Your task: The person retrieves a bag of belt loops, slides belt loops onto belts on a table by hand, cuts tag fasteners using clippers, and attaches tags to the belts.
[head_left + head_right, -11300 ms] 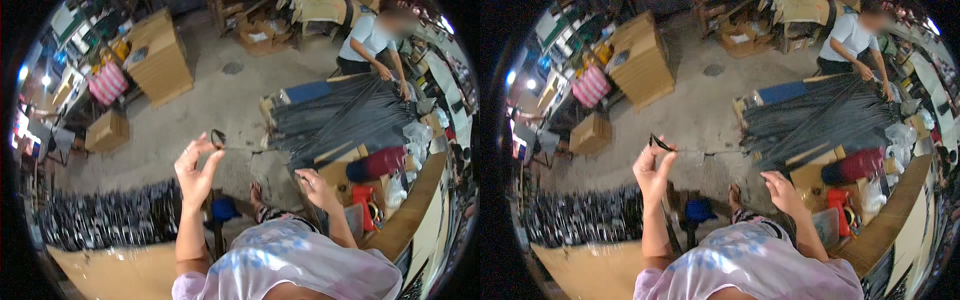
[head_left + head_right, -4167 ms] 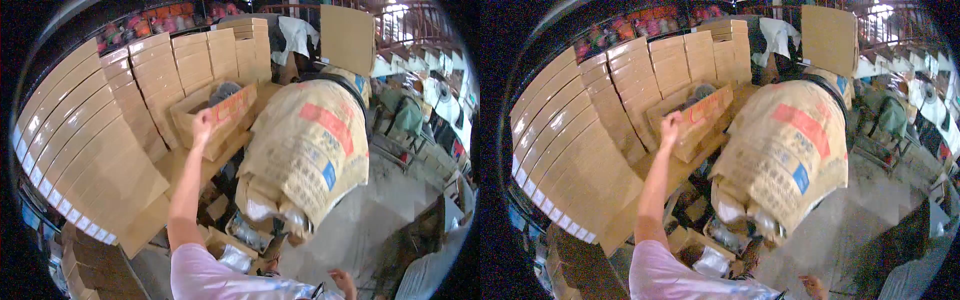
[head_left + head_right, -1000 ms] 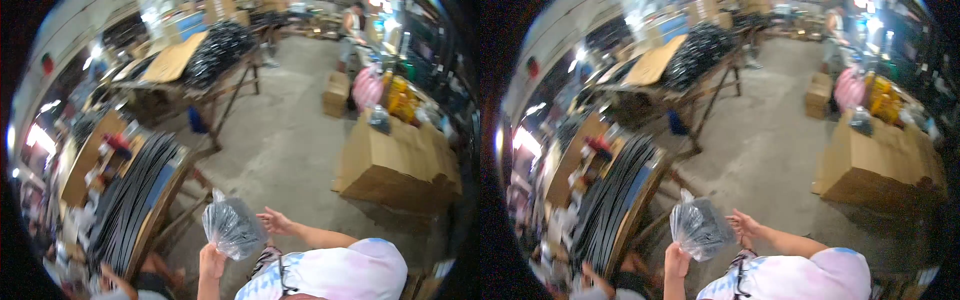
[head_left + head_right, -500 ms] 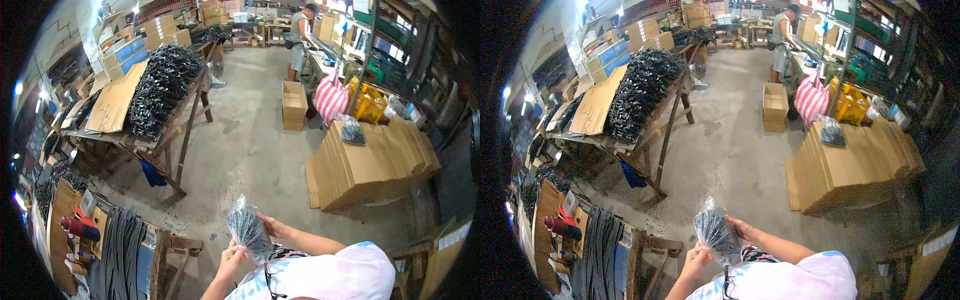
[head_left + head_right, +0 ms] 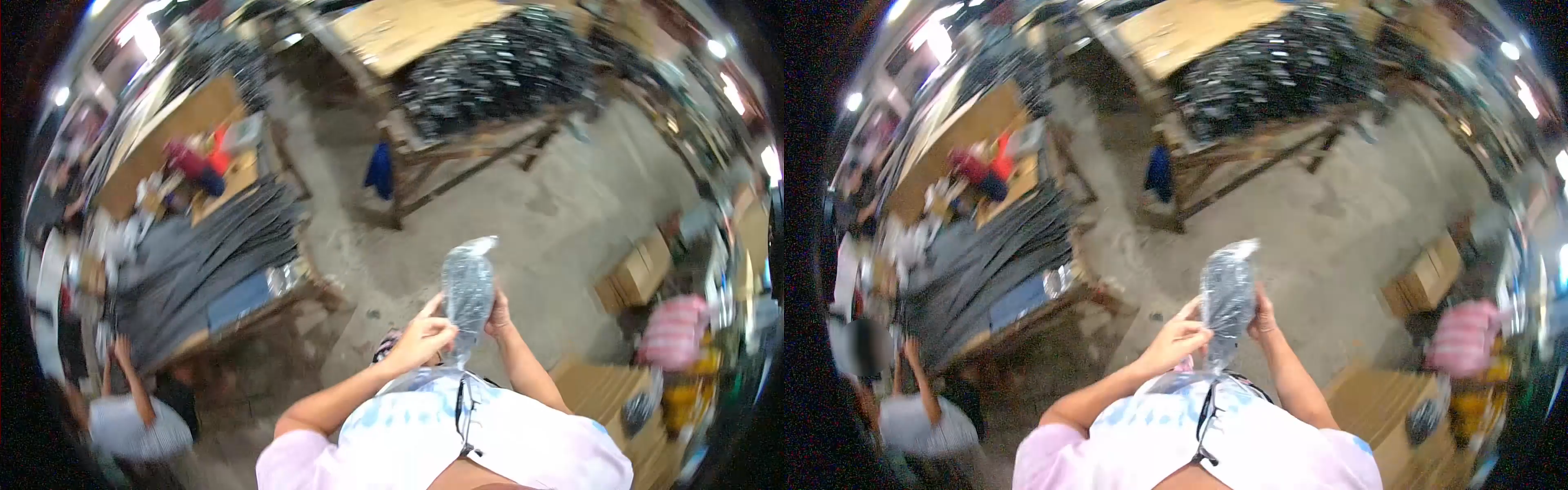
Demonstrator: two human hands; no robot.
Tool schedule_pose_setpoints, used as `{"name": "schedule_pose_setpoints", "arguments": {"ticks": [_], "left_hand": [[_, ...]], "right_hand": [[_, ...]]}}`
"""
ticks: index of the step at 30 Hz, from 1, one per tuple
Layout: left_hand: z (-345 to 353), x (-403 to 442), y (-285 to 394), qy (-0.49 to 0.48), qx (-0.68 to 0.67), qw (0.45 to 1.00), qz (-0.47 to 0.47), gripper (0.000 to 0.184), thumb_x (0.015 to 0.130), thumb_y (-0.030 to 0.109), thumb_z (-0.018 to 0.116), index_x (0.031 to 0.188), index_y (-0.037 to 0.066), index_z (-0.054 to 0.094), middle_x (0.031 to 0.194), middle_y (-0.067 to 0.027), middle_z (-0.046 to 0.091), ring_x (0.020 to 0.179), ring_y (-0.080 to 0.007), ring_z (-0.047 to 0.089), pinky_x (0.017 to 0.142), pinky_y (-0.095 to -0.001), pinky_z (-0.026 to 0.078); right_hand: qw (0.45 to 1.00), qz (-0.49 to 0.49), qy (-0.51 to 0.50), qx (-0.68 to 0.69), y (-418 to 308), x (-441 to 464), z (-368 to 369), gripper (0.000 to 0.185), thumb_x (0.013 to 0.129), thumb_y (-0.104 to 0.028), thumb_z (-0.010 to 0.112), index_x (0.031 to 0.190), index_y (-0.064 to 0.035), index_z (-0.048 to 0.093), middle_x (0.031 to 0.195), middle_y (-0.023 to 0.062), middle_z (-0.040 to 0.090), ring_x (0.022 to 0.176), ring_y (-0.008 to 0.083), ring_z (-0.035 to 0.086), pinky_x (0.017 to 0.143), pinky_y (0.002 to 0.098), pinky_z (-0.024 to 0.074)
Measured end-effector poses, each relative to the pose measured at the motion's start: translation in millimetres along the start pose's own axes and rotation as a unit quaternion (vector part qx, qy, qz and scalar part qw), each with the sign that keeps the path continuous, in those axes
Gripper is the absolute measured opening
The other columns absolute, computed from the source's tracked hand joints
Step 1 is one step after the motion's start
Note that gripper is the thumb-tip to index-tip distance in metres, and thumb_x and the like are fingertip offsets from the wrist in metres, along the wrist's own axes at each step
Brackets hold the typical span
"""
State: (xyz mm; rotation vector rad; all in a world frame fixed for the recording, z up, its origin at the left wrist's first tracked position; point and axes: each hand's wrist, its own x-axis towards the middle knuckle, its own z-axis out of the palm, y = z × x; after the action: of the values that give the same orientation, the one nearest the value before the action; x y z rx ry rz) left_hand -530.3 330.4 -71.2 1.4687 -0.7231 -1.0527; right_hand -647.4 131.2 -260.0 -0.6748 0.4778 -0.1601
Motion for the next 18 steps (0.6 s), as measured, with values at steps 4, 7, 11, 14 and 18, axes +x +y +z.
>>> {"name": "schedule_pose_setpoints", "arguments": {"ticks": [4, 7, 11, 14, 18], "left_hand": [[-10, 36, 4, -0.010, -0.075, 0.997, -0.036, 0.023, 0.087, 0.012, 0.058, 0.069, -0.001, 0.063, 0.151, -0.0170, 0.014, 0.083, -0.0087, 0.060, 0.068, -0.0250, 0.048], [-32, 65, 8, 0.027, -0.072, 0.997, -0.027, 0.021, 0.087, 0.010, 0.058, 0.070, -0.001, 0.063, 0.151, -0.0165, 0.014, 0.071, -0.0048, 0.059, 0.064, -0.0235, 0.048], [-65, 102, 8, 0.086, -0.135, 0.986, -0.037, 0.020, 0.087, 0.008, 0.060, 0.068, 0.002, 0.061, 0.112, -0.0151, 0.052, 0.113, -0.0104, 0.042, 0.073, -0.0230, 0.048], [-98, 139, 18, 0.204, -0.096, 0.971, 0.079, 0.020, 0.086, 0.013, 0.065, 0.072, 0.001, 0.057, 0.143, -0.0199, 0.027, 0.116, -0.0197, 0.048, 0.075, -0.0255, 0.048], [-164, 187, 36, 0.250, 0.005, 0.968, 0.020, 0.023, 0.086, 0.018, 0.067, 0.074, 0.003, 0.054, 0.135, -0.0245, 0.037, 0.135, -0.0259, 0.024, 0.095, -0.0333, 0.036]], "right_hand": [[0.996, -0.014, -0.028, 0.079, -60, 32, 81, 0.073, 0.081, -0.063, 0.052, 0.125, -0.0057, 0.051, 0.114, 0.0133, 0.061, 0.102, 0.0268, 0.061, 0.089, 0.0438, 0.0509], [0.995, 0.023, -0.051, 0.080, -77, 75, 101, 0.070, 0.084, -0.062, 0.048, 0.126, -0.0060, 0.050, 0.114, 0.0133, 0.061, 0.100, 0.0270, 0.062, 0.088, 0.0437, 0.0518], [0.996, 0.048, -0.048, 0.056, -96, 135, 129, 0.065, 0.087, -0.058, 0.043, 0.128, -0.0075, 0.049, 0.116, 0.0129, 0.060, 0.101, 0.0272, 0.061, 0.089, 0.0436, 0.0507], [0.990, 0.076, -0.100, 0.057, -98, 207, 133, 0.068, 0.088, -0.061, 0.041, 0.130, -0.0079, 0.047, 0.123, 0.0133, 0.056, 0.108, 0.0265, 0.058, 0.095, 0.0442, 0.0468], [0.982, 0.111, -0.137, 0.069, -115, 277, 173, 0.063, 0.089, -0.057, 0.041, 0.129, -0.0078, 0.048, 0.121, 0.0132, 0.057, 0.107, 0.0266, 0.058, 0.094, 0.0425, 0.0466]]}}
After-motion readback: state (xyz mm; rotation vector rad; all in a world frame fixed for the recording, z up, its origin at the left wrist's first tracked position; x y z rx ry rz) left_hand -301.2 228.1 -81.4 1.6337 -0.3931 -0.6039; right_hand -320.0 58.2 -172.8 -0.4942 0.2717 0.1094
